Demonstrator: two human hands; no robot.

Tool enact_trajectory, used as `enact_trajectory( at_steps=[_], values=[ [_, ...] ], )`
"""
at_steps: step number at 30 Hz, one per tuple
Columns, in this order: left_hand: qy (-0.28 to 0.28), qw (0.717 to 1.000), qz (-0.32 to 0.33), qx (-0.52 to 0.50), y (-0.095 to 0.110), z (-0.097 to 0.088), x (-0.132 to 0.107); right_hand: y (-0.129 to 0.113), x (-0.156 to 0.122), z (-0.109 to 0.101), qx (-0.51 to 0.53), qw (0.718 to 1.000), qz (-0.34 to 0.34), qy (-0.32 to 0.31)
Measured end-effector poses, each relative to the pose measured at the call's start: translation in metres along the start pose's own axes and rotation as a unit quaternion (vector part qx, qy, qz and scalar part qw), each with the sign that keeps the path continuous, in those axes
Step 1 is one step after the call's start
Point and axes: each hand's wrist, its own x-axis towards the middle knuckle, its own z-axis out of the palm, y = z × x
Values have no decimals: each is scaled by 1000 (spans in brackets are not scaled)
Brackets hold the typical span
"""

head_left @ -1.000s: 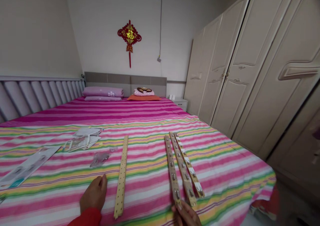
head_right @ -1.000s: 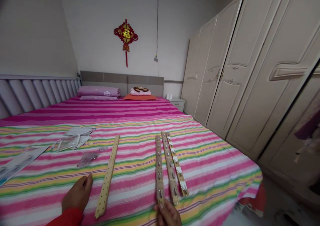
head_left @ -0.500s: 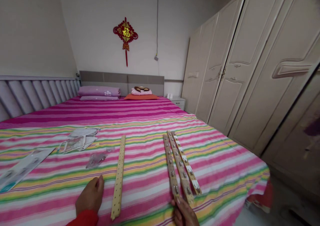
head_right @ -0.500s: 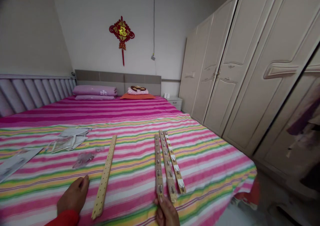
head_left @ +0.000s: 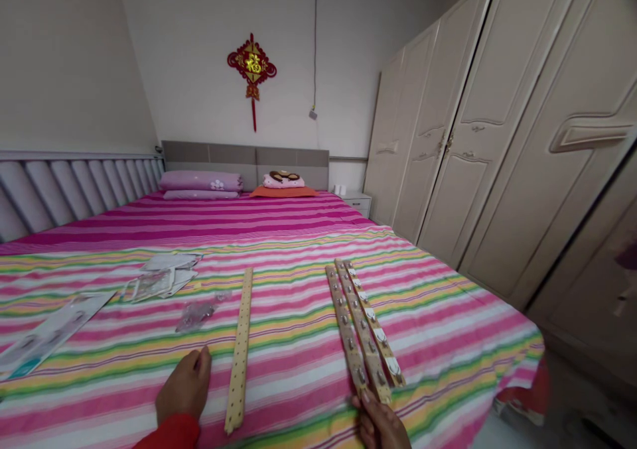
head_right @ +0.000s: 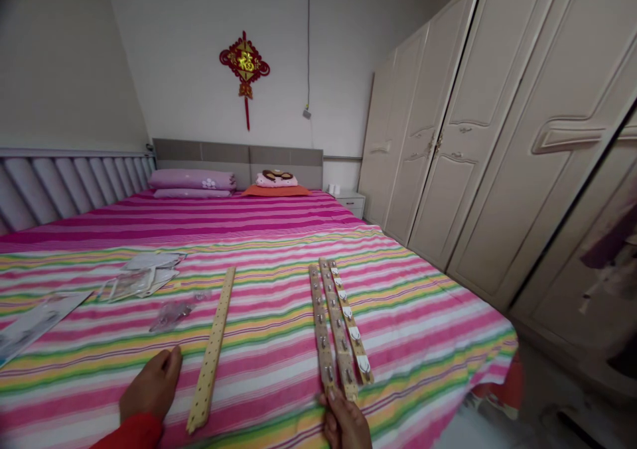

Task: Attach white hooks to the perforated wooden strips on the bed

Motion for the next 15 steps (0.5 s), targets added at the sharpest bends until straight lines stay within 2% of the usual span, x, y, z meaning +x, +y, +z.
enact_trajectory(
  at_steps=[9, 15],
  values=[
    [-3, 1000, -7, -6, 0, 0, -1, -12, 3, -12, 11, 1000, -8, 5],
    [-9, 1000, -4, 5, 2, -1, -4, -5, 5, -17, 27, 999, -3, 20]
  ],
)
